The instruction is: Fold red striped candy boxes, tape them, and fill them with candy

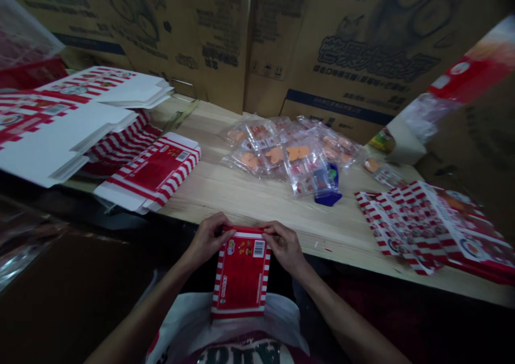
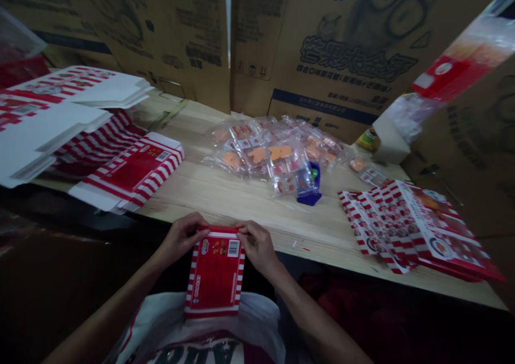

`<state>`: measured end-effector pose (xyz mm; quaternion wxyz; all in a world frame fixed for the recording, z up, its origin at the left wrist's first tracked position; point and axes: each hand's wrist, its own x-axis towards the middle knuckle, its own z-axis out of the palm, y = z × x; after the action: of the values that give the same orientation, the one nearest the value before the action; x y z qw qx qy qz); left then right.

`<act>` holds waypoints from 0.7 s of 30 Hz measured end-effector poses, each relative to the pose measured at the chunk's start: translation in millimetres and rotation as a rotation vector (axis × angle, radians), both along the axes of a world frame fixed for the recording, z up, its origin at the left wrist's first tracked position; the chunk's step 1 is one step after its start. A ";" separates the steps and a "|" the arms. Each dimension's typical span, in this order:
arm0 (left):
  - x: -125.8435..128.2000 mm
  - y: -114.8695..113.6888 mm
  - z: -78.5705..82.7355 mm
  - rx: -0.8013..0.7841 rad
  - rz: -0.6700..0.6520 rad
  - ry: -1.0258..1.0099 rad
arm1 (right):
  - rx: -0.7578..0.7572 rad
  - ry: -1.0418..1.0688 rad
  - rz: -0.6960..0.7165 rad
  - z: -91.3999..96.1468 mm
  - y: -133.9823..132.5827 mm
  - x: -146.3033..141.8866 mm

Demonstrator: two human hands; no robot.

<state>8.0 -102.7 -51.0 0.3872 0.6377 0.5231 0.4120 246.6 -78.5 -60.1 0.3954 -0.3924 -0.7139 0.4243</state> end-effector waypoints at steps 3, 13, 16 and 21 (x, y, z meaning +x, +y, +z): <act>3.7 -0.8 -6.5 -0.079 0.036 -0.188 | -0.035 0.032 0.030 -6.8 0.8 11.8; 21.6 -4.3 -6.0 -0.417 0.119 -0.476 | -0.078 0.128 -1.022 -6.4 127.1 152.8; 22.9 -5.9 -4.7 -0.411 0.122 -0.474 | -0.150 0.125 -0.975 -6.2 144.4 157.3; 19.9 -7.1 -5.0 -0.413 0.129 -0.486 | -0.188 0.184 -0.959 -11.4 148.6 149.6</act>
<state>27.9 -109.9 -56.0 0.5950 0.3941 0.5271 0.4613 396.2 70.1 -71.5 0.5702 -0.6716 -0.3738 0.2899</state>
